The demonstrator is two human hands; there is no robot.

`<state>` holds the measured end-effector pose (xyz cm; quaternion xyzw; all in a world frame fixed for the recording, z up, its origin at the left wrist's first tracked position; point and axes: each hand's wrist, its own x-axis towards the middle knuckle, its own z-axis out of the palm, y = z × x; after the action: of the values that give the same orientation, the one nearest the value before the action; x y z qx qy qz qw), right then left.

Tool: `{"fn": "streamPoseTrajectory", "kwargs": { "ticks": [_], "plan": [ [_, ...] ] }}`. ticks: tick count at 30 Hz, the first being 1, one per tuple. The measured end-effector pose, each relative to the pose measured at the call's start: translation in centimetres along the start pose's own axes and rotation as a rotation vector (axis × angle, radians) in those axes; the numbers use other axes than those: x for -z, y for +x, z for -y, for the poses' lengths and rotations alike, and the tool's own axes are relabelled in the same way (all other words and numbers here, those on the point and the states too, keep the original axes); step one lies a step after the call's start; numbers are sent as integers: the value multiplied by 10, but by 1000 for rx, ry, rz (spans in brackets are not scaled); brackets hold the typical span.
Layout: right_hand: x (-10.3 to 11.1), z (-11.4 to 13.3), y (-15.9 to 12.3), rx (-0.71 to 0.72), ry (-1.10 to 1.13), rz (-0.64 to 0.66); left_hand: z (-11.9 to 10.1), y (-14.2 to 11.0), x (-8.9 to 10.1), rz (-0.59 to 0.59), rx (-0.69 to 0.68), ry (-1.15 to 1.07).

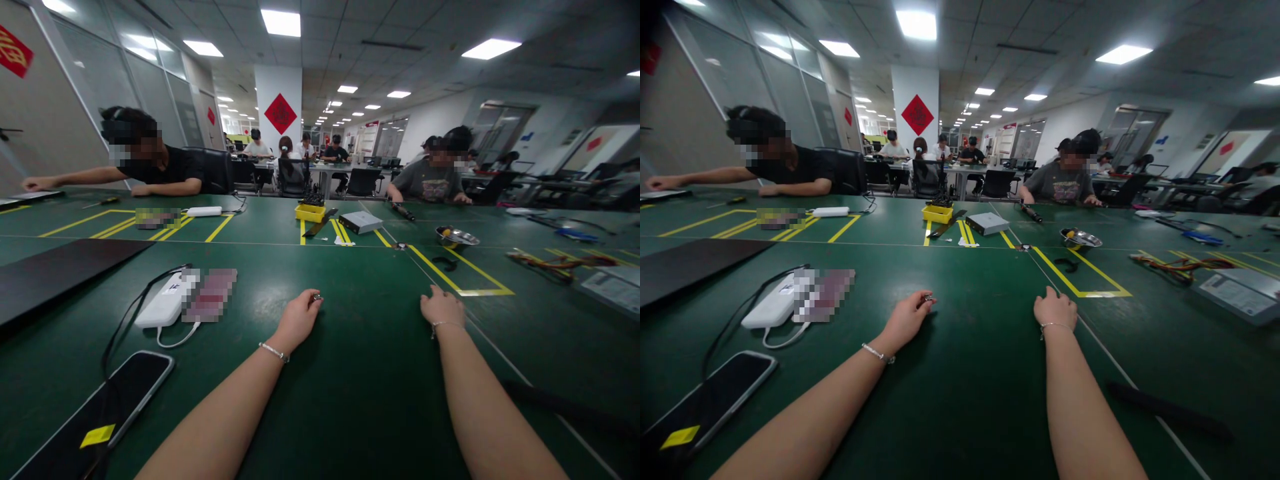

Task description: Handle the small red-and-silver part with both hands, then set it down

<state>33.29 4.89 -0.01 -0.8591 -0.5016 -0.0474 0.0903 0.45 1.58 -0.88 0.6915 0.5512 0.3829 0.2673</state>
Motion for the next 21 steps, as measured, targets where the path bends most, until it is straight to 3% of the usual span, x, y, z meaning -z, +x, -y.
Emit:
{"fn": "streamPoseTrajectory", "kwargs": {
  "ticks": [4, 13, 18, 21],
  "plan": [
    [-7, -14, 10, 35, -57, 99, 2, 1, 0, -9, -5, -14],
    [13, 2, -5, 28, 6, 101, 2, 0, 2, -8, 4, -5],
    [19, 33, -22, 181, 317, 83, 0, 0, 2, -10, -24, 26],
    [17, 67, -41, 273, 537, 227, -2, -1, 3, -3, -38, 51]
  ]
}}
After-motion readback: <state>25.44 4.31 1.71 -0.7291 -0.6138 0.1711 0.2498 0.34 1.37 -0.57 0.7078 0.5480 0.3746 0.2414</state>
